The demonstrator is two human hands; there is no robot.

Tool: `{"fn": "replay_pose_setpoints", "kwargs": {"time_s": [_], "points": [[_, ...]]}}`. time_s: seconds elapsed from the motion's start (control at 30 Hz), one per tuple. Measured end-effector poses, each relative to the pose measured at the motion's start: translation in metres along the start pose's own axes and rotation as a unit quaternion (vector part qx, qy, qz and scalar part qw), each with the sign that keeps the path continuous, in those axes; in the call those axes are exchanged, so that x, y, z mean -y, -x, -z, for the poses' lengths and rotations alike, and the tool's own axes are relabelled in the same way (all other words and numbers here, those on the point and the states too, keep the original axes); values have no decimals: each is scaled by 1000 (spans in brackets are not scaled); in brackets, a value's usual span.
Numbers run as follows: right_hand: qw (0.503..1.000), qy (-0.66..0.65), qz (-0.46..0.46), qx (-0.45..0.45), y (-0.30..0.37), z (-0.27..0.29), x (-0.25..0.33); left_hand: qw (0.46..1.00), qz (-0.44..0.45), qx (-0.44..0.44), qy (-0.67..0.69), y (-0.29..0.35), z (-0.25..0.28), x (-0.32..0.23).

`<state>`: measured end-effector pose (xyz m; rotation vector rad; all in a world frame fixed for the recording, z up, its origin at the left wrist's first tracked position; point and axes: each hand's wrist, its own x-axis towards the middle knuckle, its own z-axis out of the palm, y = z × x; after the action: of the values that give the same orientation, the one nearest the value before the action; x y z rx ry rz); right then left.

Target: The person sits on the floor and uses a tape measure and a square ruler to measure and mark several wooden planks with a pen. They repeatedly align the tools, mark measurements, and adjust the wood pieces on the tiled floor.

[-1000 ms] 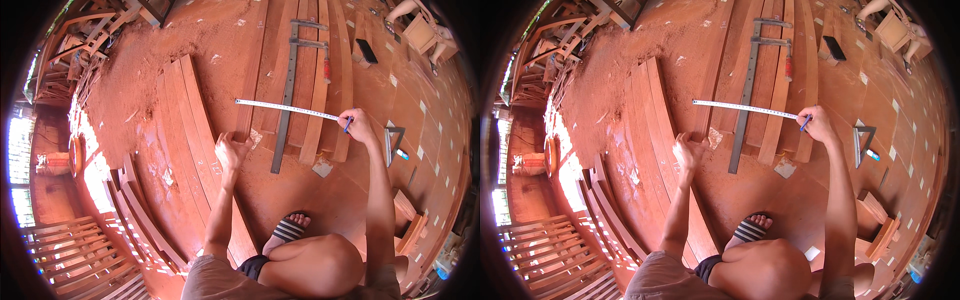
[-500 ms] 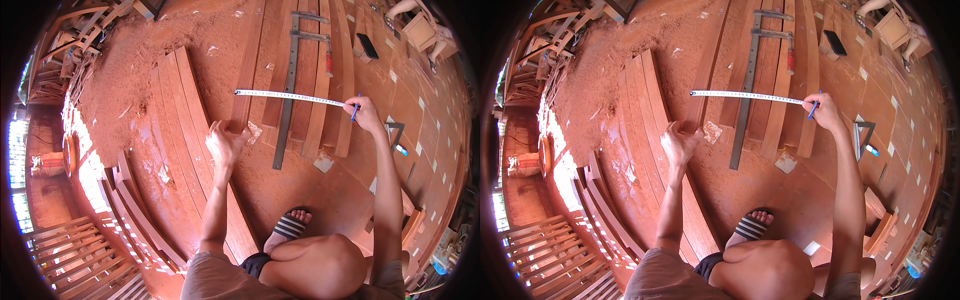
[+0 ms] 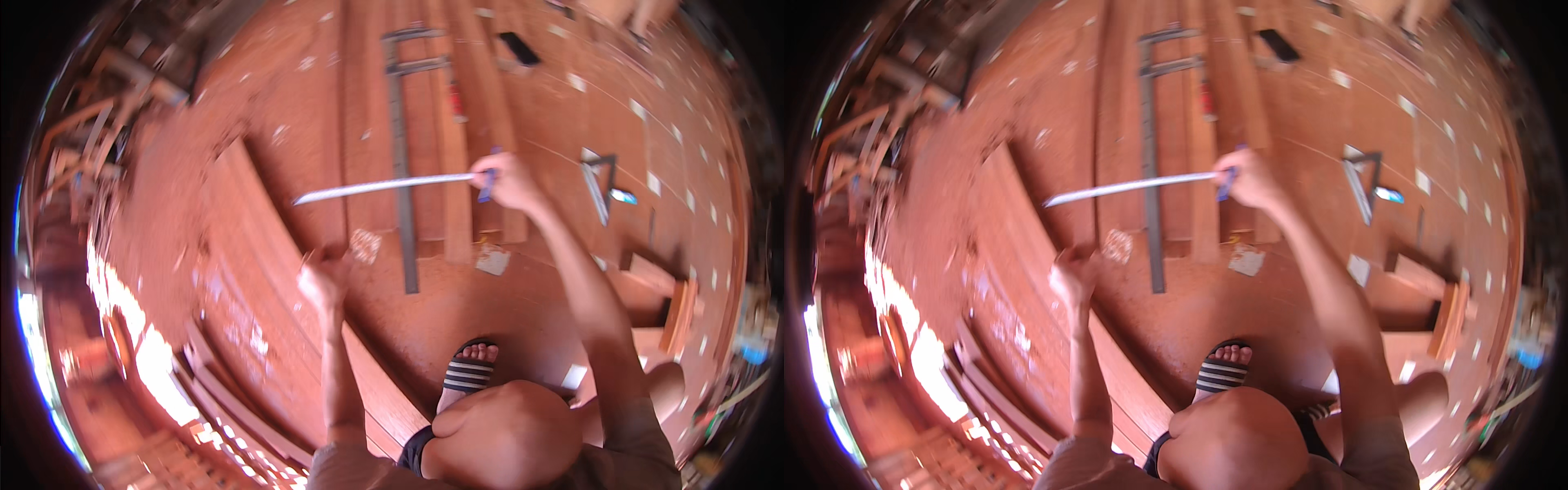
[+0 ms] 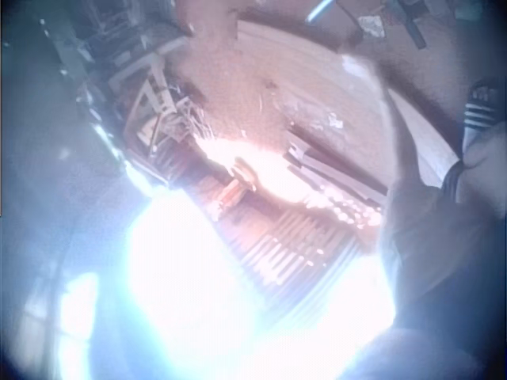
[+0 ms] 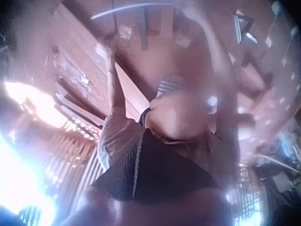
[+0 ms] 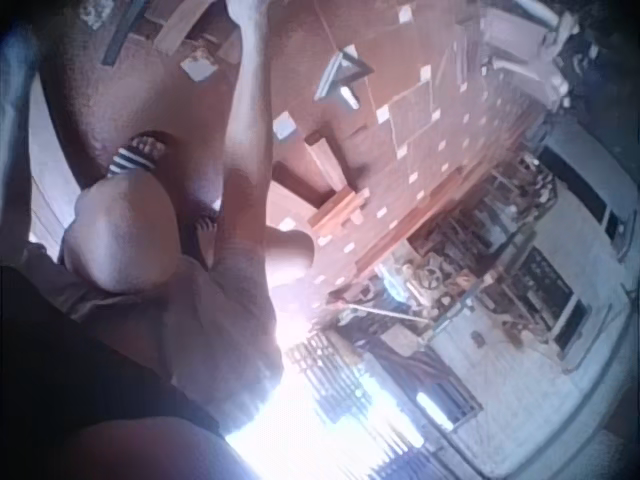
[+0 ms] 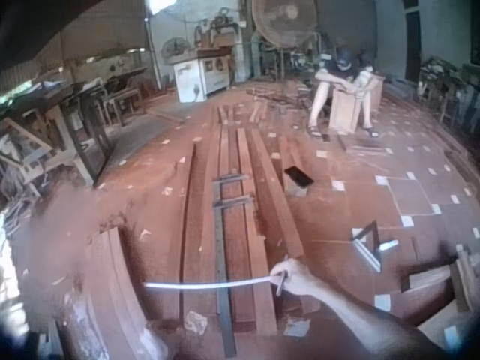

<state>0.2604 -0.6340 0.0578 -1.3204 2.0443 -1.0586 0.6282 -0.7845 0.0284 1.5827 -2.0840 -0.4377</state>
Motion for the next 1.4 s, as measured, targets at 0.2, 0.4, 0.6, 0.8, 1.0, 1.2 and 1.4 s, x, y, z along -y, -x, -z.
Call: {"fn": "replay_pose_setpoints", "kwargs": {"time_s": [0.2, 0.4, 0.6, 0.8, 1.0, 1.2, 1.4], "points": [[997, 11, 35, -61, 52, -12, 80, 985, -4, 92, -145, 20, -50, 47], [980, -75, 61, -174, 107, 51, 40, 982, -21, 78, -173, 27, -46, 41], [933, -258, 42, -247, 166, 136, 66, 992, -123, 20, 30, -3, 23, -75], [802, -374, 117, -451, 204, 183, 85, 882, -235, 320, 256, 125, 80, -374], [692, -389, 139, -592, 265, 270, 84, 716, -239, 510, 411, 203, 50, -546], [554, -461, 121, -683, 333, 327, 54, 718, -293, 531, 341, 278, 30, -630], [493, -411, 44, -765, 398, 367, -22, 671, -375, 580, 270, 361, -37, -693]]}}
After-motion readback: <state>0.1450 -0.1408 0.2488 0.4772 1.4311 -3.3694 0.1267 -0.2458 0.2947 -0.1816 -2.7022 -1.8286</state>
